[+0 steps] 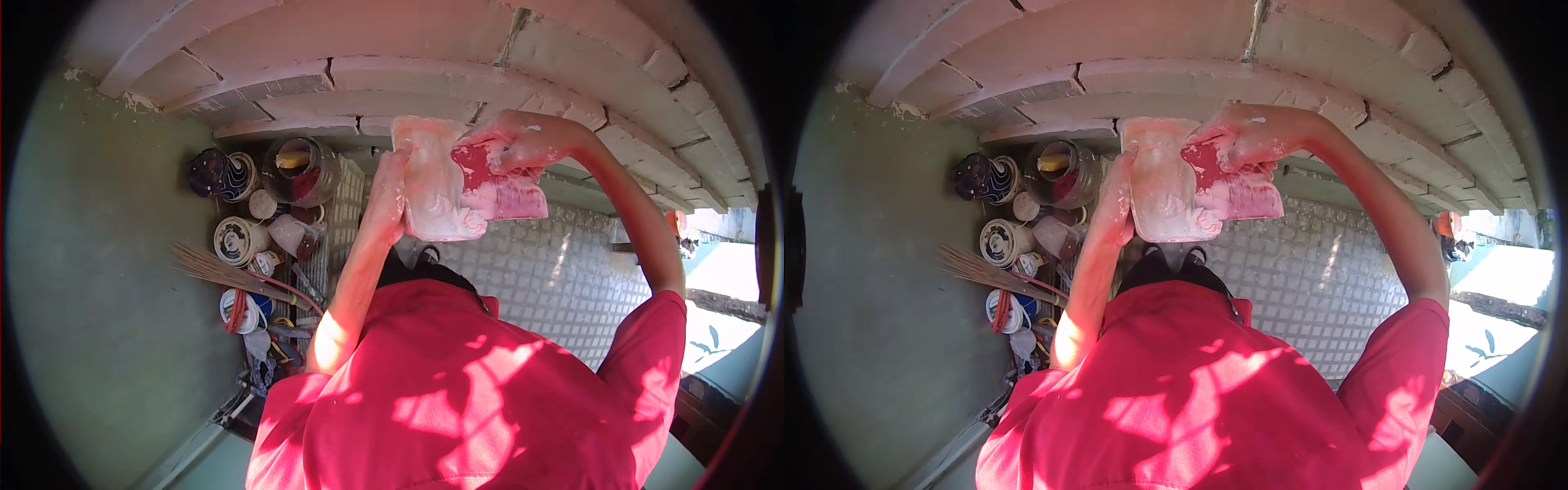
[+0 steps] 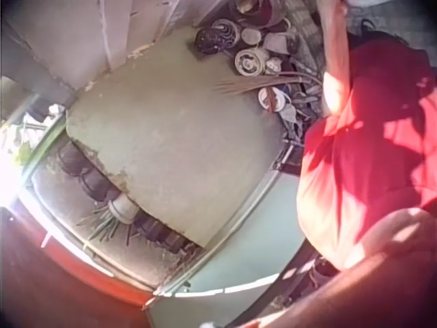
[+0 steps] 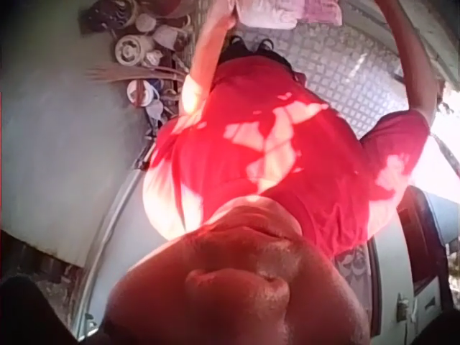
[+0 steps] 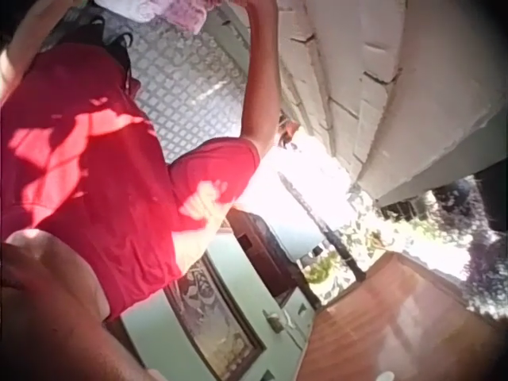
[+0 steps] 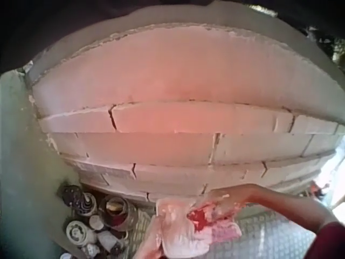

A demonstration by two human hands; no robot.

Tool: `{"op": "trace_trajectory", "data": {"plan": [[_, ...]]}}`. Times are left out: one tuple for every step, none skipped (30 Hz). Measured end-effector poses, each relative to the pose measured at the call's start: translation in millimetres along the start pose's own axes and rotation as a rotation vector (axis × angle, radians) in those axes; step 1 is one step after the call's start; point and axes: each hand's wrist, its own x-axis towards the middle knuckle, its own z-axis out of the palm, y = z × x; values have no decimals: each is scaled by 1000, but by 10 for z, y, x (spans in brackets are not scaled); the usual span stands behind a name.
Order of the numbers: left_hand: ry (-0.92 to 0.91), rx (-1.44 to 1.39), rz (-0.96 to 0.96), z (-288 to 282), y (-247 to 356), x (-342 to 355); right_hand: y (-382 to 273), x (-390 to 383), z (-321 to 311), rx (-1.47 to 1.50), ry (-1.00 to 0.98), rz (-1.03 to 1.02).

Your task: The person is applying plaster to a brick wall using a putty knife and a plastic container.

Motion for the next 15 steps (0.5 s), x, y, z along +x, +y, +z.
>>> {"op": "trace_trajectory", "data": {"plan": [[13, 3, 12, -50, -21, 23, 112, 29, 40, 45, 13, -77], [26, 6, 23, -91, -49, 24, 171, 4, 64, 49, 9, -78], [30, 7, 23, -95, -30, 3, 136, -28, 88, 102, 24, 6], [14, -33, 31, -97, -15, -33, 122, -46, 119, 157, 37, 92], [-1, -74, 36, -103, -8, -71, 150, -36, 163, 162, 32, 92], [0, -74, 34, -92, 13, -85, 201, -25, 201, 240, 64, 66], [-4, -108, 9, -84, 41, -82, 270, -6, 240, 321, 99, 42], [-7, -143, -20, -91, 43, -79, 421, 34, 290, 328, 101, 47], [-16, -140, -24, -86, 53, -52, 604, 74, 304, 456, 104, 8], [-40, -155, -35, -94, 78, -5, 641, 117, 282, 579, 107, -35], [-63, -172, -50, -102, 99, 43, 657, 146, 291, 580, 115, -33], [-68, -167, -43, -111, 145, 51, 569, 172, 349, 715, 160, -21], [-67, -168, -25, -125, 196, 60, 499, 201, 385, 851, 203, -9], [-64, -170, -5, -145, 254, 72, 517, 264, 403, 846, 204, -16], [-80, -170, -6, -141, 271, 111, 543, 297, 436, 892, 219, -36]]}}
